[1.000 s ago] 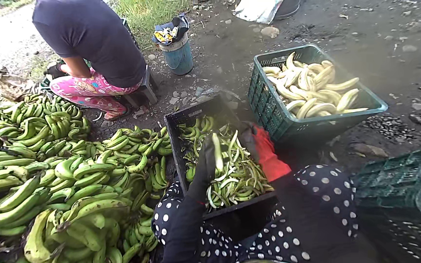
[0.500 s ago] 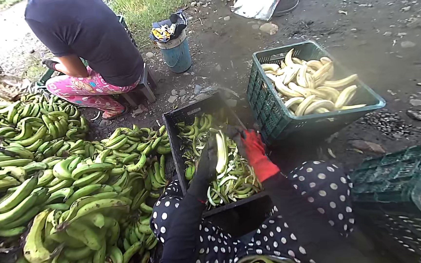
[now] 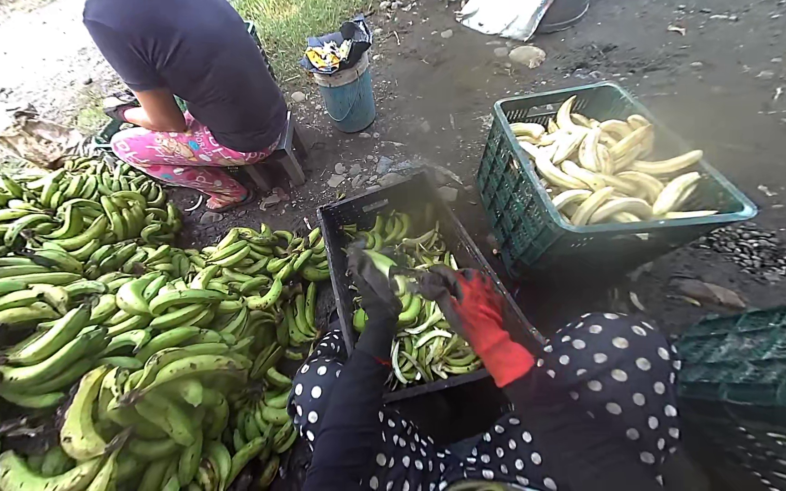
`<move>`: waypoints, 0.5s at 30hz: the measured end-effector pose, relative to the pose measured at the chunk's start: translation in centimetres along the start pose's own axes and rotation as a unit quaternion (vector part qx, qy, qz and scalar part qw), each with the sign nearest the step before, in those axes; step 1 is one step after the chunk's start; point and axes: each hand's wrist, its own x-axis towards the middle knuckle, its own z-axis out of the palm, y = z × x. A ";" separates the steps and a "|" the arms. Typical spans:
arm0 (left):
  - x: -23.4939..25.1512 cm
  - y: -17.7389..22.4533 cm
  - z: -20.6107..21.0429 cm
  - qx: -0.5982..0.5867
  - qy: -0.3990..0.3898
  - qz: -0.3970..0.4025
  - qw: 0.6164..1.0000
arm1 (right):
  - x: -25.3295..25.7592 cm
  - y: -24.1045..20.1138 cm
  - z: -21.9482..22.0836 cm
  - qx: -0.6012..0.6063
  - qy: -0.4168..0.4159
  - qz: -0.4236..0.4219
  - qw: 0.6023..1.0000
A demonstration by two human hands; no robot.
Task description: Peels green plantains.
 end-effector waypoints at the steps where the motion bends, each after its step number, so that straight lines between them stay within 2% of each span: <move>1: 0.1 -0.3 -0.4 0.012 -0.063 0.053 0.997 | 0.7 -0.3 -0.5 0.008 -0.008 0.014 1.000; 3: 0.6 -0.7 -0.9 -0.025 -0.173 0.084 0.981 | 2.1 -0.4 -1.0 0.008 -0.006 0.038 0.999; 6: 0.7 0.0 -1.5 -0.025 -0.333 0.031 0.942 | 3.8 0.2 -1.5 0.019 -0.025 0.061 0.998; 8: -0.1 0.9 -0.7 -0.039 -0.382 -0.002 0.923 | 4.7 0.9 -1.8 0.010 -0.024 0.060 0.998; 9: -0.1 0.7 -0.4 -0.074 -0.361 -0.013 0.929 | 4.8 1.2 -1.8 0.023 -0.021 0.056 0.998; 10: 0.2 0.3 0.2 -0.118 -0.305 -0.024 0.945 | 4.6 1.5 -1.6 0.041 -0.017 0.056 0.997; 12: 0.8 0.2 1.0 -0.157 -0.121 -0.042 0.979 | 3.7 1.7 -0.7 0.072 -0.007 0.057 0.996; 13: 1.0 0.4 1.3 -0.127 -0.015 -0.052 0.990 | 3.0 1.7 0.1 0.084 -0.005 0.046 0.995; 14: 0.8 0.7 1.2 -0.067 0.053 -0.067 0.994 | 2.0 1.4 0.8 0.088 -0.008 0.029 0.996; 15: 0.5 0.8 1.0 0.016 0.074 -0.087 0.993 | 1.0 1.2 1.6 0.078 -0.007 0.010 0.997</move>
